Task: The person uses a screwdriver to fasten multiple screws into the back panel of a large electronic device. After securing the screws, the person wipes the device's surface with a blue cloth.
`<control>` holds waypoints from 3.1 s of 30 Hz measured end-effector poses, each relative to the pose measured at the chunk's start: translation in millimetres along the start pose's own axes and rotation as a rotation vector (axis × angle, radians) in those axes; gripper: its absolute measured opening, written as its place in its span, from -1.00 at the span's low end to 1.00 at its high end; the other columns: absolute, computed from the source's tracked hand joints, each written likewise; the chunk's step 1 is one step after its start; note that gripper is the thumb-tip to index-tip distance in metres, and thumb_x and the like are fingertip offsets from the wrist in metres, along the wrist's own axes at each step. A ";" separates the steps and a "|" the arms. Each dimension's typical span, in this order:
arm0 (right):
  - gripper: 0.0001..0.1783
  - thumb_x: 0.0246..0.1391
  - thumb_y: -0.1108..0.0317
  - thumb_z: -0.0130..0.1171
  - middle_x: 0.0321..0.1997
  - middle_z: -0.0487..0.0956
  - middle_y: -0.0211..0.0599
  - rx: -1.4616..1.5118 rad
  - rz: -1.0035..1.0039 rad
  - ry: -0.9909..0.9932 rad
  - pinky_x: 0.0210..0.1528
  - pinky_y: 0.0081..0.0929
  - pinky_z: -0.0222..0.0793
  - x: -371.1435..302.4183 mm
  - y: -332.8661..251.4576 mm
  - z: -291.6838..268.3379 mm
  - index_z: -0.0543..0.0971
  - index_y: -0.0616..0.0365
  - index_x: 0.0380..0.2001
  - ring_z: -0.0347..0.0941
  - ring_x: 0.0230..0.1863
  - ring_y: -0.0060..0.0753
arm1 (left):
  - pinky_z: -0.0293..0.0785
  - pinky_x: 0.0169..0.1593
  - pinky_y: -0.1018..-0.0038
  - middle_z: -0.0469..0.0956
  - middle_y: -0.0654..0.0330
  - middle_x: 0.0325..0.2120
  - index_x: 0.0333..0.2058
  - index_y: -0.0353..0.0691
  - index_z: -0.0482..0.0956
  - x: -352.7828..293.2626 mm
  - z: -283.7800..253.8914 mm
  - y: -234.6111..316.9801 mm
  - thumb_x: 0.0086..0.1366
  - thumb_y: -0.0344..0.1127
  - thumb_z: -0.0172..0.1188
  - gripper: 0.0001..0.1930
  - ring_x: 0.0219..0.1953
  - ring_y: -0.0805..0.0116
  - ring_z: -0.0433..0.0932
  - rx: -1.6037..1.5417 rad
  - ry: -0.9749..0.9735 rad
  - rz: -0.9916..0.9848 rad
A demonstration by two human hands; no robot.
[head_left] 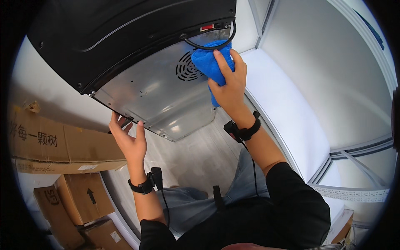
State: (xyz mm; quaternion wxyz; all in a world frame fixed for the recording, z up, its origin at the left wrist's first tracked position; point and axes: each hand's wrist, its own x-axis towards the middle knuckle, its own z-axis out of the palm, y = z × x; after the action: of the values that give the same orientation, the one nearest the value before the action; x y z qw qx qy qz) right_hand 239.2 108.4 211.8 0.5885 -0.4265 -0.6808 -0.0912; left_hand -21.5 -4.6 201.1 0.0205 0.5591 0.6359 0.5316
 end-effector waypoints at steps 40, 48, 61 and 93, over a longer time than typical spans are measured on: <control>-0.21 -0.41 0.58 0.28 -0.03 0.24 -0.15 0.271 -0.158 -0.263 -0.04 -0.19 0.25 -124.2 -92.1 107.8 0.48 -0.26 0.04 0.22 -0.07 -0.02 | 0.33 0.14 0.24 0.17 0.08 0.18 0.30 -0.16 0.07 -5.6 -18.4 -19.2 -0.16 -0.59 -0.03 -0.11 0.17 0.16 0.26 -0.288 -0.171 0.014; -0.19 -0.27 0.54 0.28 0.06 0.21 0.01 0.168 0.120 0.000 0.00 -0.13 0.27 -76.8 -2.6 55.6 0.32 -0.03 0.17 0.24 0.04 0.08 | 0.34 0.14 0.23 0.14 0.07 0.23 0.29 -0.15 0.08 -12.8 -18.7 -18.7 -0.06 -0.61 0.04 -0.16 0.22 0.14 0.23 -0.168 -0.119 0.017; -0.24 -0.37 0.52 0.23 0.05 0.28 0.01 0.150 0.072 0.007 0.02 -0.10 0.22 -66.4 -12.6 53.2 0.47 -0.13 0.08 0.24 -0.02 0.11 | 0.34 0.12 0.32 0.17 0.10 0.12 0.29 -0.10 0.12 -13.5 -3.4 -18.1 0.12 -0.52 0.11 -0.28 0.16 0.19 0.27 -0.093 -0.086 0.063; -0.25 -0.29 0.56 0.21 0.08 0.20 0.12 0.219 0.207 0.011 0.10 -0.02 0.13 -172.3 38.8 98.2 0.28 0.00 0.10 0.16 0.07 0.20 | 0.36 0.06 0.31 0.19 0.01 0.15 0.28 -0.19 0.12 -17.7 8.3 -19.4 0.11 -0.54 0.11 -0.28 0.13 0.15 0.31 0.076 -0.026 0.074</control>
State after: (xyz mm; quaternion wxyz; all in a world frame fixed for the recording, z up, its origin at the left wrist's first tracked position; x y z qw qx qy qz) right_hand 185.1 112.4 17.1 0.6416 -0.4272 -0.6356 0.0425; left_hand -23.1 -8.4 173.8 -0.0123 0.5896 0.6342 0.5001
